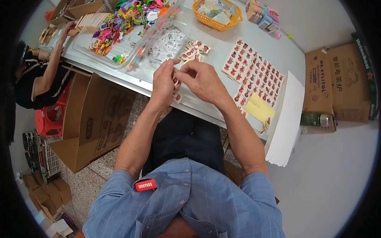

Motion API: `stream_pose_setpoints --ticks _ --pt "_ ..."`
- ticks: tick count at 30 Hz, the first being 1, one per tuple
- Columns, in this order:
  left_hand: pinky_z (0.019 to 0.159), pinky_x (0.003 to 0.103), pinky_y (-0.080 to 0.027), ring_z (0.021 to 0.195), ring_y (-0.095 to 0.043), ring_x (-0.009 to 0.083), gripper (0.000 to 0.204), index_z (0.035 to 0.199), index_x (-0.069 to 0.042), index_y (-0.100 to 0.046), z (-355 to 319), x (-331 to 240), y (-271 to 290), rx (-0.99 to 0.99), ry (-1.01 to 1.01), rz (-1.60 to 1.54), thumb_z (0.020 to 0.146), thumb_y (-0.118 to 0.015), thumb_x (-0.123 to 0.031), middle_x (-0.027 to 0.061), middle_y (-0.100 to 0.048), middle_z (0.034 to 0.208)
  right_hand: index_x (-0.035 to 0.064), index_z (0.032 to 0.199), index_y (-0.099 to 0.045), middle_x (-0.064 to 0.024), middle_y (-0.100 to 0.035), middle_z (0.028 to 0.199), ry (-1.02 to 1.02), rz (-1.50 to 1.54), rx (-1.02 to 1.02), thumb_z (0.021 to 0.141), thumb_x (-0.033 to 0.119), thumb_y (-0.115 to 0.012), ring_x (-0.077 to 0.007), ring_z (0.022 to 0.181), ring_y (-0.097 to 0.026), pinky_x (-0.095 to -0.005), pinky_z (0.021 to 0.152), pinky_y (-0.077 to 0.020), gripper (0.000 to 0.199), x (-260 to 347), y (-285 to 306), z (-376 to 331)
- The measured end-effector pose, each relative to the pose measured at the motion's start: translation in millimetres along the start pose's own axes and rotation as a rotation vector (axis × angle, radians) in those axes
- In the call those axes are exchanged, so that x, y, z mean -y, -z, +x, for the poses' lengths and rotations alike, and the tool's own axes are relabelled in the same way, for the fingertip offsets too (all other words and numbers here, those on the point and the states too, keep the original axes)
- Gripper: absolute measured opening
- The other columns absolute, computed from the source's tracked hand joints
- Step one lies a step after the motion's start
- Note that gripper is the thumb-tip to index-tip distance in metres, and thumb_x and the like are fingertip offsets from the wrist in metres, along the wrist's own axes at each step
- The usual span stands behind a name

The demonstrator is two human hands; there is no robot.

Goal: Applying small stickers to individual objects on a workbench.

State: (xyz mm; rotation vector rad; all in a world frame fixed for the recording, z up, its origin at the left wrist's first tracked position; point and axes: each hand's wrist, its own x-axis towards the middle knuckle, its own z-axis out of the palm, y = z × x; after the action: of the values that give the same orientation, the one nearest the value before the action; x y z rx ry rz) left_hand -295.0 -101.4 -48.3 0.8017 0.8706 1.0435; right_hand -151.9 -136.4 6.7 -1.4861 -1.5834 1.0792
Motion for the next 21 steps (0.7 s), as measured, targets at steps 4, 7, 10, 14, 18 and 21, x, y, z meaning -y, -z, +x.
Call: stream_pose_setpoints --ticks 4,7,10,14,18,21 --pt "0.040 0.024 -0.029 0.046 -0.039 0.0076 0.050 0.123 0.003 -0.059 -4 -6 -2 0.037 0.109 -0.060 0.111 -0.042 -0.043 -0.0013 -0.051 0.070 -0.0022 0.090 -0.070 -0.0015 -0.065 0.075 0.001 -0.063 -0.089 0.094 0.020 -0.070 -0.0082 0.070 -0.055 -0.0273 0.066 -0.0468 0.022 -12 4 2" --pt "0.039 0.022 -0.029 0.046 -0.040 0.0069 0.050 0.120 0.001 -0.060 -4 -10 -2 0.069 0.177 -0.171 0.110 -0.045 -0.045 -0.0015 -0.053 0.073 -0.0027 0.091 -0.070 -0.0010 -0.065 0.076 0.029 -0.008 -0.144 0.095 0.018 -0.069 -0.0074 0.070 -0.055 -0.0264 0.065 -0.0462 0.021 -18 6 6" --pt "0.039 0.021 -0.029 0.047 -0.044 0.0062 0.040 0.114 -0.002 -0.061 -8 -15 0 0.098 0.258 -0.240 0.107 -0.054 -0.040 -0.0012 -0.054 0.074 -0.0018 0.092 -0.070 0.0030 -0.064 0.078 0.059 0.042 -0.214 0.097 0.018 -0.069 -0.0037 0.072 -0.053 -0.0225 0.065 -0.0433 0.020 -28 11 12" --pt "0.039 0.021 -0.030 0.048 -0.044 0.0048 0.024 0.105 -0.004 -0.062 -7 -3 7 0.069 0.219 -0.208 0.102 -0.066 -0.027 -0.0009 -0.054 0.073 -0.0008 0.096 -0.071 -0.0008 -0.068 0.079 0.080 -0.043 -0.368 0.096 0.019 -0.070 -0.0065 0.071 -0.057 -0.0247 0.066 -0.0473 0.020 -39 15 27" --pt "0.041 0.021 -0.031 0.050 -0.040 0.0036 0.017 0.100 -0.003 -0.063 -1 18 -2 -0.146 -0.114 -0.339 0.102 -0.064 -0.020 -0.0025 -0.051 0.069 0.0031 0.106 -0.074 -0.0099 -0.072 0.092 0.227 -0.810 -0.597 0.093 0.019 -0.075 -0.0152 0.066 -0.060 -0.0282 0.067 -0.0511 0.021 -59 20 41" --pt "0.049 0.020 -0.039 0.054 -0.046 0.0055 0.013 0.105 0.000 -0.064 -53 22 37 -0.468 -0.425 0.094 0.104 -0.059 -0.013 -0.0029 -0.053 0.069 0.0020 0.105 -0.073 -0.0078 -0.069 0.090 0.328 -0.599 -0.664 0.091 0.013 -0.075 -0.0134 0.066 -0.058 -0.0268 0.065 -0.0495 0.018 -29 14 6"
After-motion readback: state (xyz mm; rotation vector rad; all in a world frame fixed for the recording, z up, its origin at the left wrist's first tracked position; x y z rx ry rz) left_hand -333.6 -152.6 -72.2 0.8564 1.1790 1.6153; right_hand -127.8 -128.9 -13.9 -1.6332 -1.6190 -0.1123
